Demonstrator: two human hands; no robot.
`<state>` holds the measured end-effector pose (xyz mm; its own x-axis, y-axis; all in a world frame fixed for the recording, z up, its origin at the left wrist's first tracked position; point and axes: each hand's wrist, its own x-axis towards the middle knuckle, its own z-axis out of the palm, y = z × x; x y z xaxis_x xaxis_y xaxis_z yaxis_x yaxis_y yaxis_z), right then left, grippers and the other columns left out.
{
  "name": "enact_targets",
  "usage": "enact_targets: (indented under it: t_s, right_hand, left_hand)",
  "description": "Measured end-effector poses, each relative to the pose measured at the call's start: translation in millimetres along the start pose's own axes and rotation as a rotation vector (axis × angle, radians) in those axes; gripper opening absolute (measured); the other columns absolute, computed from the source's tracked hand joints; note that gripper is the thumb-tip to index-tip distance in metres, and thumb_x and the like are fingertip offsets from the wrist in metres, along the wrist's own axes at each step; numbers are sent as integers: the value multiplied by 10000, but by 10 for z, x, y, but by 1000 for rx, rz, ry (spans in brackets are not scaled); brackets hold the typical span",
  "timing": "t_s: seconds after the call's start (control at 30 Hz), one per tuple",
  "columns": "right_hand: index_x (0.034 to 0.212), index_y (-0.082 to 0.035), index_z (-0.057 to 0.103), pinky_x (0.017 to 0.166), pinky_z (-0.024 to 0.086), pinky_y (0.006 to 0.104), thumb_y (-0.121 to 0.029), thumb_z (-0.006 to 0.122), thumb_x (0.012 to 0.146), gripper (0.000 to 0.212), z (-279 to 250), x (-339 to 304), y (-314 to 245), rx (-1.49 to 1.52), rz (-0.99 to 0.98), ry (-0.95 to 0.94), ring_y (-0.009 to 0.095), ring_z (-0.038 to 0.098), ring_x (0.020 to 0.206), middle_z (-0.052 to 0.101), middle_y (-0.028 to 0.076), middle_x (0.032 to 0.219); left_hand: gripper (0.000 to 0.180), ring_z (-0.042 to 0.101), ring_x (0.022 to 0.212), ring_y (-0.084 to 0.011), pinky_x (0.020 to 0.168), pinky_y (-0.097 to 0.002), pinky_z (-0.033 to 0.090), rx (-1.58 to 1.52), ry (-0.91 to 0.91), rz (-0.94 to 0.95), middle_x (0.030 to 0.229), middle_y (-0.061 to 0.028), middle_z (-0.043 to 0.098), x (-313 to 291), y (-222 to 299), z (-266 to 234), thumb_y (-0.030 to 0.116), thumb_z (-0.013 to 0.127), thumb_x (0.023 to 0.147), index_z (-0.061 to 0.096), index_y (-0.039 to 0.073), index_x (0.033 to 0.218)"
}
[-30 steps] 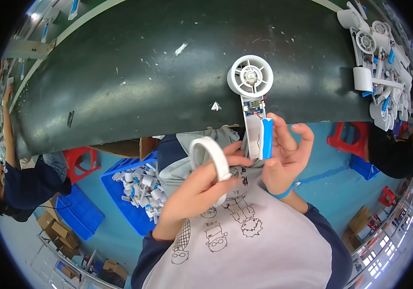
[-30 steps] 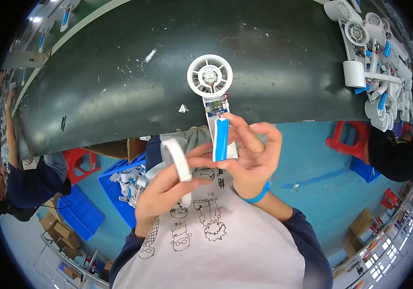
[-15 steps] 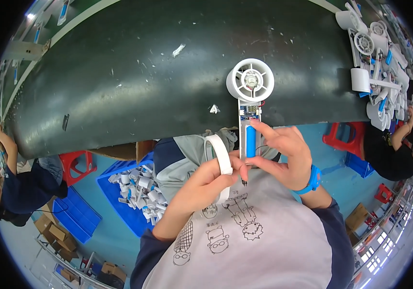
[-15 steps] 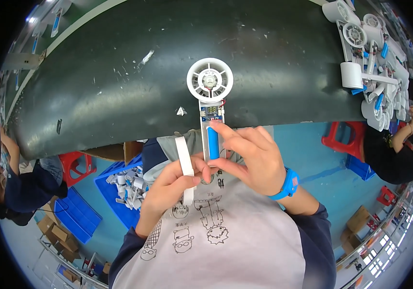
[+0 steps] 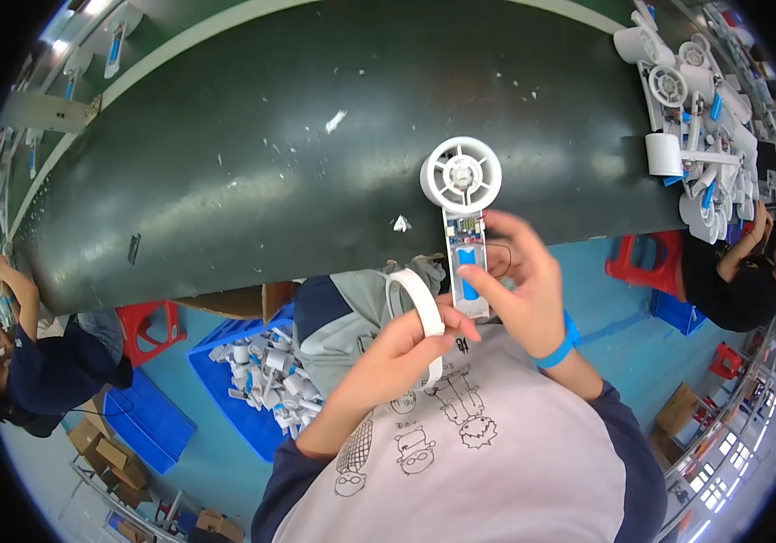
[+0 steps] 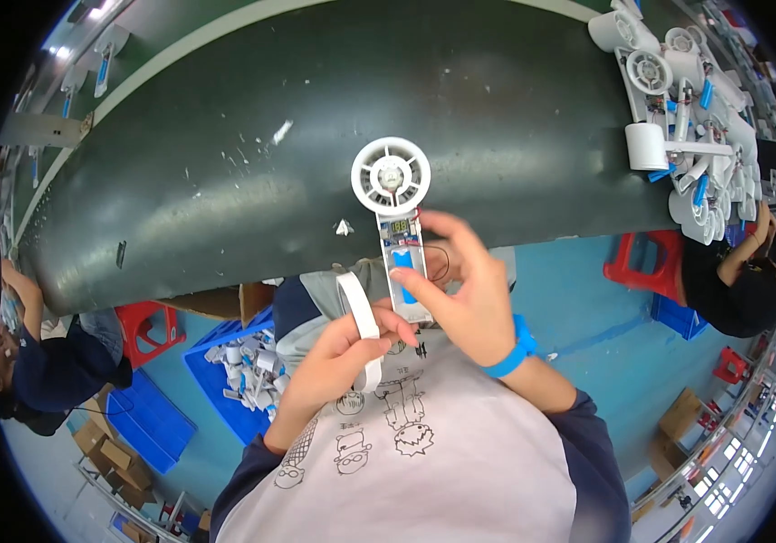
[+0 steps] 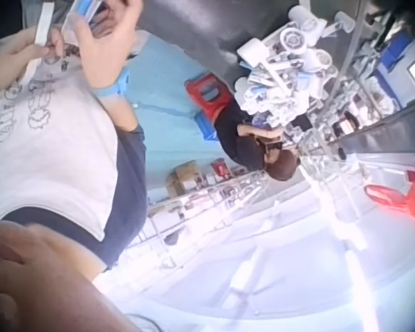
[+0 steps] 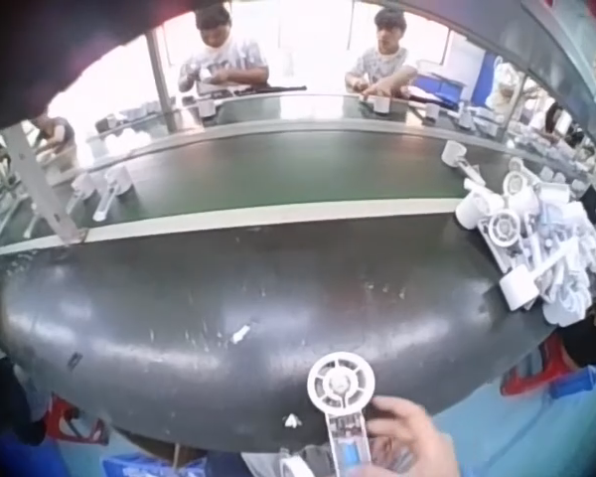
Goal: The person assembles small portable fans by applying tape from a roll to the battery, pressing the battery into the fan casing, and placing the assembled fan units onto the conveyor belt.
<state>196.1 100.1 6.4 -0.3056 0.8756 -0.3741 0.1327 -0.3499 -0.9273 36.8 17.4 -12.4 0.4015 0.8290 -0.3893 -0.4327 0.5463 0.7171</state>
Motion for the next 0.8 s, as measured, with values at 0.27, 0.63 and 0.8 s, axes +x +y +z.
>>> enact_targets:
  t_s: [0.27,0.63,0.8]
  right_hand:
    - [1200,44,505,789,497,249,-4,617,865,356,-83,172,94,132,31,-170,96,609,904,651,81,1023]
    - [1064,24,633,671,529,301,-156,761,765,371,43,3949,-1031,-205,-260,214,158,633,775,663,98,937]
    - [1045,22,645,650,536,287,-156,789,737,384,52,4086,-1147,-77,-68,86,153,647,763,670,111,922]
  left_hand:
    - [202,514,1156,-211,968,-328,383,10,-66,69,1196,-97,528,-98,-18,-47,16,435,915,569,6,1067]
    - [171,547,1094,-231,952,-360,412,109,15,268,1189,-149,521,-219,328,-57,-42,394,876,535,14,955]
    - [177,565,1060,-228,947,-362,427,3,85,287,1148,-153,539,-240,337,-43,-59,389,855,541,-2,924]
